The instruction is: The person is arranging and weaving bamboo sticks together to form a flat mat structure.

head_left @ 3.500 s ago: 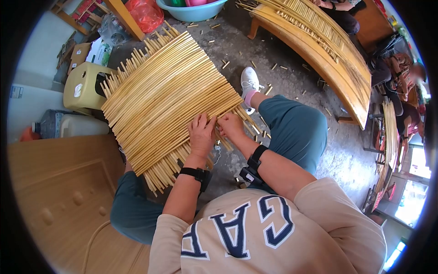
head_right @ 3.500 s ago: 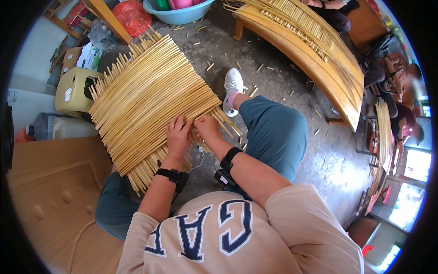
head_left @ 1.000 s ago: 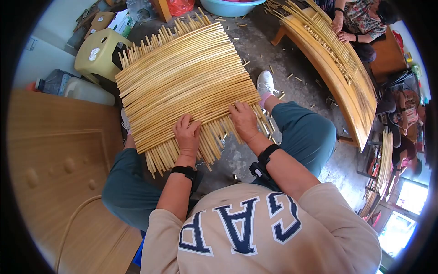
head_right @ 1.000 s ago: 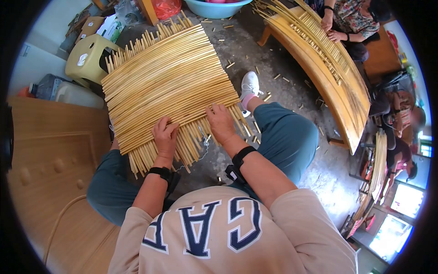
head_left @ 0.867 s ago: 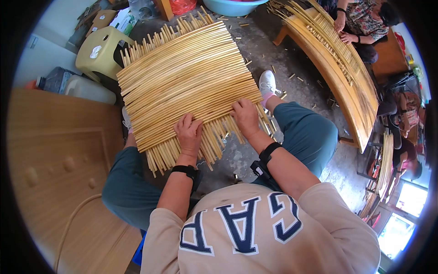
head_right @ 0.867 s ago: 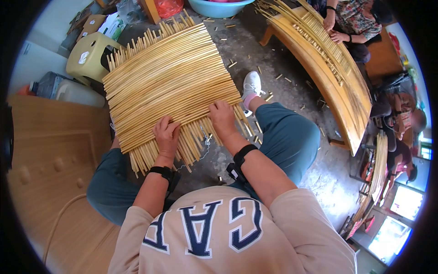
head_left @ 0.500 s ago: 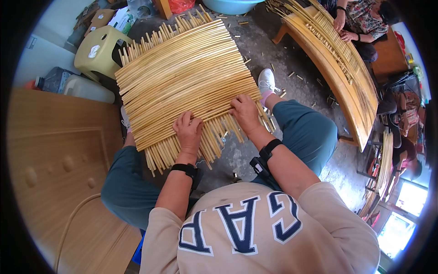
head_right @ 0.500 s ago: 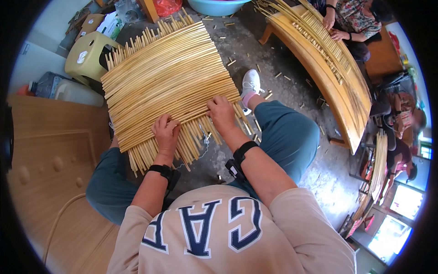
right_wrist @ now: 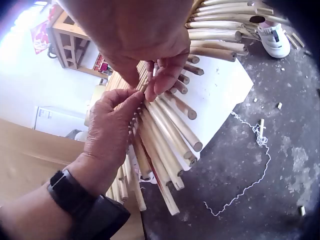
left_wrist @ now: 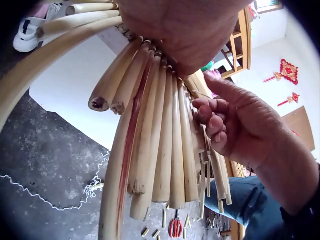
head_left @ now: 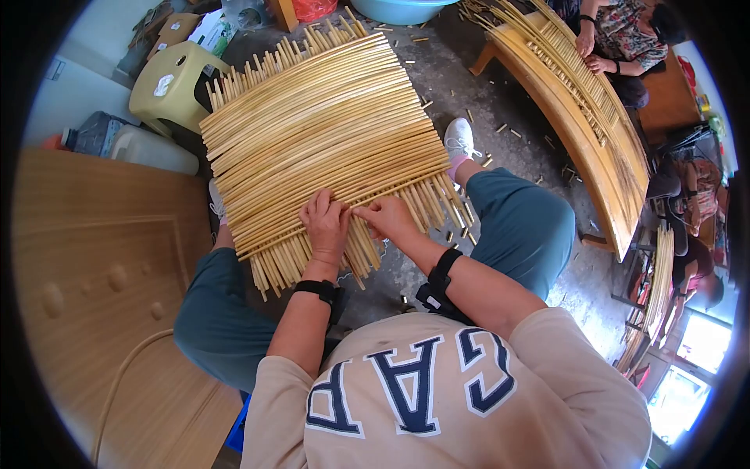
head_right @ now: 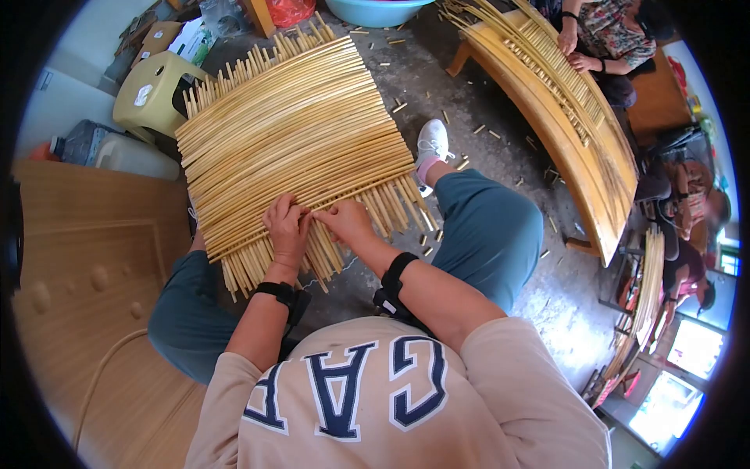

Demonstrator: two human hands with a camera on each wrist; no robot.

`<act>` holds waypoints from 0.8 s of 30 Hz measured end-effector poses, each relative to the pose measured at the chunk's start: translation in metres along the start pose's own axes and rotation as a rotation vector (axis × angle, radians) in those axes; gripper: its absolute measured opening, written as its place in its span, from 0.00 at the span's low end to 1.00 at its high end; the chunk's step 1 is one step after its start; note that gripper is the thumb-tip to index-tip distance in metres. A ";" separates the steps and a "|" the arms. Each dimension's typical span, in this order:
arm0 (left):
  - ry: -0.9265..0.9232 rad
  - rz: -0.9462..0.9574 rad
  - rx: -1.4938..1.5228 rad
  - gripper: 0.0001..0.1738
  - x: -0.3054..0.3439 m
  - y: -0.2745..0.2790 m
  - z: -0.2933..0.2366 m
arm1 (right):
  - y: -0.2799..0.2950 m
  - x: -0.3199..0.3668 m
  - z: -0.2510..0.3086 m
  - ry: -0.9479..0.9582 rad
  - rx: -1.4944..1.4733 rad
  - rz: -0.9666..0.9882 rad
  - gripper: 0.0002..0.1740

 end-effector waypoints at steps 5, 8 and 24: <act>0.002 0.011 0.014 0.09 0.000 0.000 0.002 | -0.014 -0.010 -0.009 0.065 -0.104 -0.065 0.11; -0.016 -0.002 -0.009 0.09 -0.001 0.000 -0.001 | -0.010 -0.007 -0.004 0.134 0.006 -0.134 0.11; 0.057 -0.008 -0.014 0.09 -0.007 -0.002 0.002 | -0.007 -0.011 -0.002 0.287 0.368 -0.278 0.11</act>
Point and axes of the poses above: each hand's wrist, its own x-axis away from the middle knuckle, its own y-axis out of the back of the hand, z = x × y, the point moved 6 cm from there along -x, towards the middle knuckle, and after that the axes turned 11 degrees about x, right-handed, at the moved point
